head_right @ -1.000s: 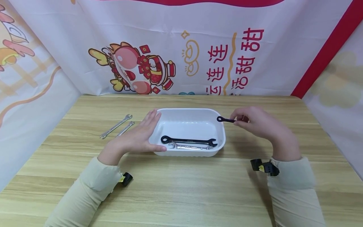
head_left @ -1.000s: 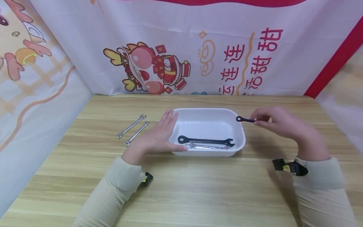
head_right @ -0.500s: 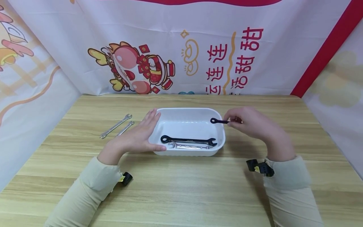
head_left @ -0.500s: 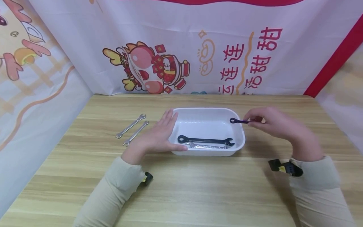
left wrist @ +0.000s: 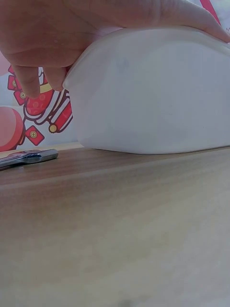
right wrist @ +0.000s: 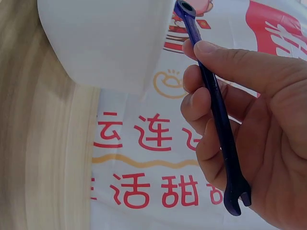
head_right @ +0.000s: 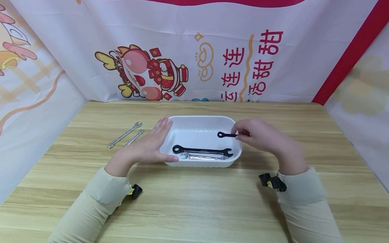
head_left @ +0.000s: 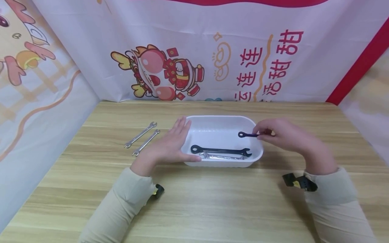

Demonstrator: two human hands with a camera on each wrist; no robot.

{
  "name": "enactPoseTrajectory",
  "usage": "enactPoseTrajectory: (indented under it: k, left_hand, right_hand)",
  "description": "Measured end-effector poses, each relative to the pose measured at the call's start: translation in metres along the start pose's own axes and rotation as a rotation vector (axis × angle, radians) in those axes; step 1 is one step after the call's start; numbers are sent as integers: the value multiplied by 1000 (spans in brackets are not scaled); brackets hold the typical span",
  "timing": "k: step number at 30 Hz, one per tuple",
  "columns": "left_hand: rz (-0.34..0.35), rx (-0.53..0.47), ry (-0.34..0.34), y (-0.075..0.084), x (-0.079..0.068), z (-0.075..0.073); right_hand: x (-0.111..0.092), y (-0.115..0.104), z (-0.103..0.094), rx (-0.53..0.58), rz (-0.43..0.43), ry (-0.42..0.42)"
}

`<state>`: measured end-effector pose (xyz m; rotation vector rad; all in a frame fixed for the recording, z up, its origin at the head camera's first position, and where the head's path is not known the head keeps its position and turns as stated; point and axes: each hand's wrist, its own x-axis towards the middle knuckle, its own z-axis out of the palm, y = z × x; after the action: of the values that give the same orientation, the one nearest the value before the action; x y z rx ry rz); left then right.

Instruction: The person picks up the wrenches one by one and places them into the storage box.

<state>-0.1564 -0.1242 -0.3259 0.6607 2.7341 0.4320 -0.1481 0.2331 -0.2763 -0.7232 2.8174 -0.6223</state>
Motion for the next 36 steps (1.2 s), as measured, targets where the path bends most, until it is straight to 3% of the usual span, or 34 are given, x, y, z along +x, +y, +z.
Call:
enactPoseTrajectory:
  k: [28, 36]
  left_hand:
    - [-1, 3, 20, 1, -1, 1]
    - [-3, 7, 17, 3, -1, 0]
  right_hand:
    - [21, -19, 22, 46, -181, -18]
    - [29, -25, 25, 69, -194, -25]
